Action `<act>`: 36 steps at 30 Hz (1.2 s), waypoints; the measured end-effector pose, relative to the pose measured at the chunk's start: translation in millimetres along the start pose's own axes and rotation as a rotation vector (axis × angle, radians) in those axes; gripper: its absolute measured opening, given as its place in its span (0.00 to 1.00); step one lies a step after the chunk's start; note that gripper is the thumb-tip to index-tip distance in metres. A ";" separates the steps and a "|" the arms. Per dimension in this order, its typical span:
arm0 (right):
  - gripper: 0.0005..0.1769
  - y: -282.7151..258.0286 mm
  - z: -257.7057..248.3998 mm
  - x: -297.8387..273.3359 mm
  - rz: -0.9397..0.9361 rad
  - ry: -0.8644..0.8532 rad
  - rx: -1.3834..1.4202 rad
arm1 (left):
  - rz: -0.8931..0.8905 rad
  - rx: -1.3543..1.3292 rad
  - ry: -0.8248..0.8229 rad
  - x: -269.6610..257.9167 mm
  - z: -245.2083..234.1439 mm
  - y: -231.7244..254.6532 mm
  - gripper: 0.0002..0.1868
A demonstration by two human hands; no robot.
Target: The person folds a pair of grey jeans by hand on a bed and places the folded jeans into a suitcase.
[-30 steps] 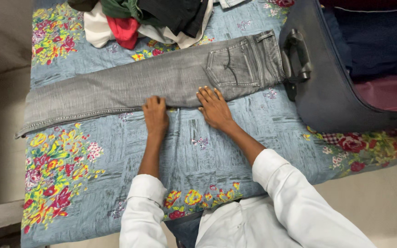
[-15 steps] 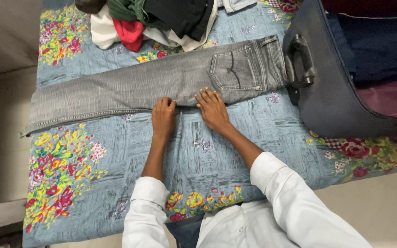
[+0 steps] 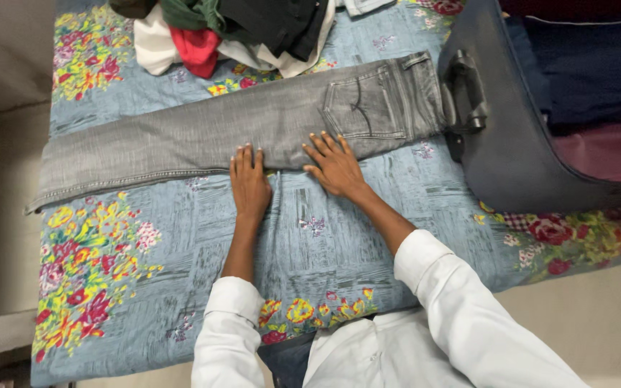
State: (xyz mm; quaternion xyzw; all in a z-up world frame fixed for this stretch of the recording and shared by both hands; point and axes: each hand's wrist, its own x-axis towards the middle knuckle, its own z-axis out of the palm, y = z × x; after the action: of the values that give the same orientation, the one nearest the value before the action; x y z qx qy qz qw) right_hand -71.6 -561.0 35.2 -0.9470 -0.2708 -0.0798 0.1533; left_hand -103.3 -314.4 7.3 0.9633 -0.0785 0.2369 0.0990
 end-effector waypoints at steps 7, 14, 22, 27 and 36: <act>0.37 -6.5 -0.3 2.5 0.002 -0.045 -0.044 | -0.022 0.041 -0.054 -8.4 22.8 -12.3 0.32; 0.37 -47.8 27.2 34.7 -0.146 -0.012 0.052 | -0.058 -0.026 -0.046 -9.7 -3.2 -19.8 0.31; 0.31 -79.8 45.0 74.0 -0.252 0.042 0.112 | -0.203 -0.058 -0.018 1.3 -30.6 -36.9 0.30; 0.34 -116.1 64.8 125.6 -0.405 -0.092 0.124 | -0.288 -0.055 -0.077 1.4 -40.0 -87.5 0.27; 0.35 -162.6 86.1 182.6 -0.573 -0.154 0.252 | -0.328 -0.050 0.209 -12.7 -36.5 -145.4 0.24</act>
State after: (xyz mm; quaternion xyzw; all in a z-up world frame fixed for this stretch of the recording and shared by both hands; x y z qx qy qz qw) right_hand 0.3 -312.0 37.3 -0.8089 -0.5451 -0.0135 0.2198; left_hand -101.6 -164.0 10.7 0.9306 0.0843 0.3141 0.1677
